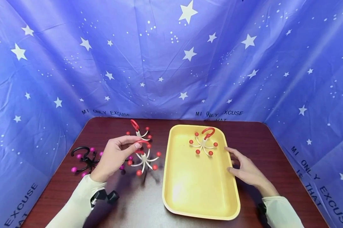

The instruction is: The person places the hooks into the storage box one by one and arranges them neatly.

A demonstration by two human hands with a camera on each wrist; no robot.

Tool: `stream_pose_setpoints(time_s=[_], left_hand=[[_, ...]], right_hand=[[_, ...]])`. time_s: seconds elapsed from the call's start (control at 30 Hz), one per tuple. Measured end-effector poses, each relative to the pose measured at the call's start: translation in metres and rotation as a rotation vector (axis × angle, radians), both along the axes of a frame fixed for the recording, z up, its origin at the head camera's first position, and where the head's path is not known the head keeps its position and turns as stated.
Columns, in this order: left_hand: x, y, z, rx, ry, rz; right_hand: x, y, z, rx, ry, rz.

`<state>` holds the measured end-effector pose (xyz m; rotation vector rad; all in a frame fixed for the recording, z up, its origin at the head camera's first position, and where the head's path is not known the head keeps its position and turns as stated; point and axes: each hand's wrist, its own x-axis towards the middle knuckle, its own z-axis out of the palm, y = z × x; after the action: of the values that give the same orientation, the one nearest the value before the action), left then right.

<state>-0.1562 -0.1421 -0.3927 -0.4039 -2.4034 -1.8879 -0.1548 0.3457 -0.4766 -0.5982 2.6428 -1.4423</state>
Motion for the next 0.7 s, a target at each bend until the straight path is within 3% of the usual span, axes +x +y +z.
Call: stream_pose_setpoints(time_s=[0.7], left_hand=[[-0.015, 0.002, 0.015, 0.032, -0.004, -0.011]], right_hand=[[0.0, 0.001, 0.0, -0.032, -0.014, 0.012]])
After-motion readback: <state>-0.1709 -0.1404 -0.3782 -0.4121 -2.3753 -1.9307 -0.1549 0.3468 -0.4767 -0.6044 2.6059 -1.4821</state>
